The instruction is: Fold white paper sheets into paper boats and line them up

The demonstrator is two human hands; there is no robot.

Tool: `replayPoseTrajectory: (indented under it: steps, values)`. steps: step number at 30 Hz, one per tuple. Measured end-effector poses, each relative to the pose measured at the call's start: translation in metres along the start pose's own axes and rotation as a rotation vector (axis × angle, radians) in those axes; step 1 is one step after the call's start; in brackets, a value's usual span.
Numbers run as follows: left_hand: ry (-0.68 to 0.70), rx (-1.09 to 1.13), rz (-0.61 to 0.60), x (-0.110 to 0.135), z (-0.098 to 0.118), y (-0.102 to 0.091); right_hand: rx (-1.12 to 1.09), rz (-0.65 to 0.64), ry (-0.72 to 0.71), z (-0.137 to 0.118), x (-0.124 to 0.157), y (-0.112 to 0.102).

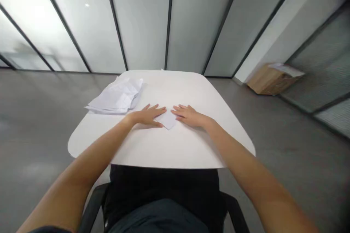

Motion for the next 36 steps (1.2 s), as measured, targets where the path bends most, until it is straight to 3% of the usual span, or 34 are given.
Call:
replayPoseTrajectory:
  steps: [4,10,14,22,29,36]
  values:
    - [0.007,-0.001,0.036,0.000,0.000,0.003,-0.032,0.009,0.000,0.001,0.001,0.000]
    - [0.105,-0.074,0.280,-0.003,-0.010,0.002,-0.048,0.028,-0.028,-0.002,0.006,-0.003]
    - [0.198,-0.095,0.356,-0.004,-0.017,0.000,-0.046,0.040,-0.020,-0.002,0.007,-0.003]
    - [0.221,-0.089,0.374,0.000,-0.019,-0.003,-0.012,0.164,-0.031,-0.003,-0.001,-0.003]
    - [0.216,-0.134,0.374,0.002,-0.015,-0.004,-0.024,0.136,-0.029,-0.003,0.002,-0.002]
    - [0.151,-0.141,0.392,0.002,-0.018,-0.005,0.033,0.212,-0.048,-0.003,-0.003,-0.004]
Point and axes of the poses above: each hand's wrist, its own x-axis away from the middle knuckle, its own y-axis out of the palm, z = x × y, the point moved 3 cm from there along -x, towards the middle knuckle, and after that the axes turned 1 degree about y, right-handed, at the moved point
